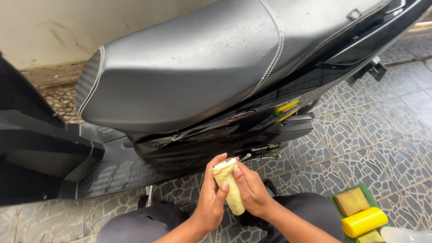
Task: The person sits on the floor and wipes the side panel of a black scooter with a yellow cloth. They repeatedly fold and unfold the cloth while cleaning the area below the seat and around the footrest.
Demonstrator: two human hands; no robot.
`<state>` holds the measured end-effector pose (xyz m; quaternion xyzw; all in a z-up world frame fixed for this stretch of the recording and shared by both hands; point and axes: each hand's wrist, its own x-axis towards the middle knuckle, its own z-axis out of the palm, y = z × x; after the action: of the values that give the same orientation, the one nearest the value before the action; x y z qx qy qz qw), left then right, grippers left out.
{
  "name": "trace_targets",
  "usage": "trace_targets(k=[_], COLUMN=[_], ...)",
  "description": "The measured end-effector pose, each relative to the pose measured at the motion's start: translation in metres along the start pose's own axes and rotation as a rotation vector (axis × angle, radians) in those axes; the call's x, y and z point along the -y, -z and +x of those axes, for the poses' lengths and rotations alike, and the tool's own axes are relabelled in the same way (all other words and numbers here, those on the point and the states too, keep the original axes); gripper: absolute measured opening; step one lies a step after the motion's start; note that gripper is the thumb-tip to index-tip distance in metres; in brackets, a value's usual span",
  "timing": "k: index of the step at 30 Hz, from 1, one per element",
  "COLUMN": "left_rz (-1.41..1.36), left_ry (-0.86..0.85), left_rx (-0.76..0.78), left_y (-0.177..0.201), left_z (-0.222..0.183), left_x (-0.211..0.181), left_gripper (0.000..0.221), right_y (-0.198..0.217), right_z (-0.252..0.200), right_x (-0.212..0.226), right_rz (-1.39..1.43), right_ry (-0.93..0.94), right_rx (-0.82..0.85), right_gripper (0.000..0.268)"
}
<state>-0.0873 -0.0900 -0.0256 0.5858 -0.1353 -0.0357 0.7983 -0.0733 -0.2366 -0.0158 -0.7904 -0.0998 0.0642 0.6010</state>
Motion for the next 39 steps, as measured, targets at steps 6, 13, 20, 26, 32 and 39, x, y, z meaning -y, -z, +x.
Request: trace_targets(k=[6,13,20,26,32,39], left_rz=[0.147,0.33,0.099,-0.157,-0.111,-0.204], left_ry=[-0.206,-0.409,0.16,0.076,0.246,0.326], left_rx=[0.131,0.225,-0.175,-0.268,-0.244,-0.275], left_y=[0.023,0.036,0.012,0.001,0.006,0.017], left_z=[0.006,0.002,0.005,0.013,0.019,0.023], left_x=[-0.022,-0.014,0.023,0.034,0.019,0.023], left_gripper=[0.064,0.058,0.065,0.058,0.072,0.07], right_y=[0.0,-0.001,-0.03,-0.041,-0.035,-0.018], right_z=[0.013,0.019,0.008,0.001,-0.002,-0.001], right_x=[-0.008,-0.013,-0.028,-0.035,-0.038,-0.047], right_rz=[0.615,0.708,-0.3,-0.444,-0.544,0.091], right_ry=[-0.394,-0.51,0.21,0.51,0.603,0.005], right_rx=[0.269,0.409,0.005,-0.132,-0.117,0.03], right_gripper=[0.054,0.056,0.042,0.045,0.049,0.066])
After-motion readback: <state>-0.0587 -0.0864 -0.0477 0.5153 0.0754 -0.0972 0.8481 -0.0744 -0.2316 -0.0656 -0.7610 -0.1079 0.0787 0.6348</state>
